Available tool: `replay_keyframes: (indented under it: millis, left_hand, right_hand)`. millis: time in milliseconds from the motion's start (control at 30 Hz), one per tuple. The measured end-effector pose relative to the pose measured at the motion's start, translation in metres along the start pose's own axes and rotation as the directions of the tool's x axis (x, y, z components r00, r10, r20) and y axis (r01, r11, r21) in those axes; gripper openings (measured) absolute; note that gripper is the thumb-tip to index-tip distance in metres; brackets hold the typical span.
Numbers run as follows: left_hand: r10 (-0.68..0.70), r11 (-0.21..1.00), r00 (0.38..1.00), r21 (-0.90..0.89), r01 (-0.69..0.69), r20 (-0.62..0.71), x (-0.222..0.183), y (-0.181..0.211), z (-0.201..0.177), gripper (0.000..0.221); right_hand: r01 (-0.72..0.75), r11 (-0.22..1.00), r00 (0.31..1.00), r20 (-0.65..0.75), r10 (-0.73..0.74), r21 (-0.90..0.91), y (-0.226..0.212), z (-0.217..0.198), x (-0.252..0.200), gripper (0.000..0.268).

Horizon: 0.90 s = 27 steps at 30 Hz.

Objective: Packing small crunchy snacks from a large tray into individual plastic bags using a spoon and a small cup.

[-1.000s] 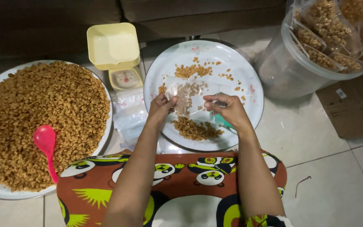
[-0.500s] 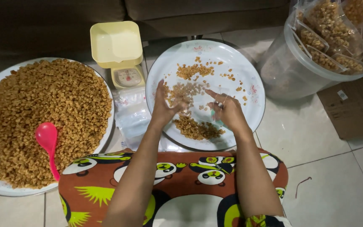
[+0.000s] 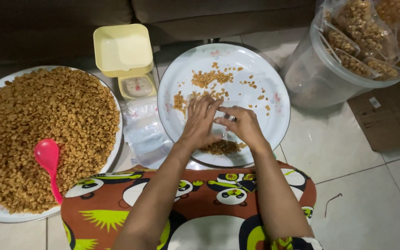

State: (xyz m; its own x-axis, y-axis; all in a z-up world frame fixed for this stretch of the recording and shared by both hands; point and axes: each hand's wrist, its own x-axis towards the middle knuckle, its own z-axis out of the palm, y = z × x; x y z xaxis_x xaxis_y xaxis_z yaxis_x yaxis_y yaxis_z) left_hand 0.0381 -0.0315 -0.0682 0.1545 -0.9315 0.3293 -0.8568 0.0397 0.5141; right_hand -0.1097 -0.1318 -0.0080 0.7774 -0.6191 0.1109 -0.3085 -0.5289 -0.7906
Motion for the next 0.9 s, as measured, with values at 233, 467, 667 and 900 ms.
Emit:
replay_keyframes:
  millis: [233,467,667,900]
  left_hand:
    - [0.008,1.0,0.996,0.004,-0.008,-0.085,-0.001,-0.015,0.019,0.079]
    - [-0.296,0.927,0.953,-0.261,0.269,-0.067,-0.019,-0.013,-0.019,0.085]
    - [-0.501,0.748,0.859,-0.553,0.367,-0.108,-0.022,-0.001,-0.062,0.117]
    - [-0.608,0.663,0.791,-0.592,0.458,-0.07,-0.029,-0.01,-0.065,0.113]
  right_hand:
    - [-0.004,0.979,0.999,-0.041,-0.005,-0.203,0.033,0.013,0.009,0.034]
    - [-0.112,0.96,0.993,0.002,0.116,0.255,0.057,-0.042,0.008,0.03]
    - [-0.374,0.598,0.74,0.16,0.653,-0.709,0.149,-0.037,0.004,0.055]
    - [-0.416,0.413,0.654,0.049,0.755,-0.81,0.302,-0.021,0.016,0.017]
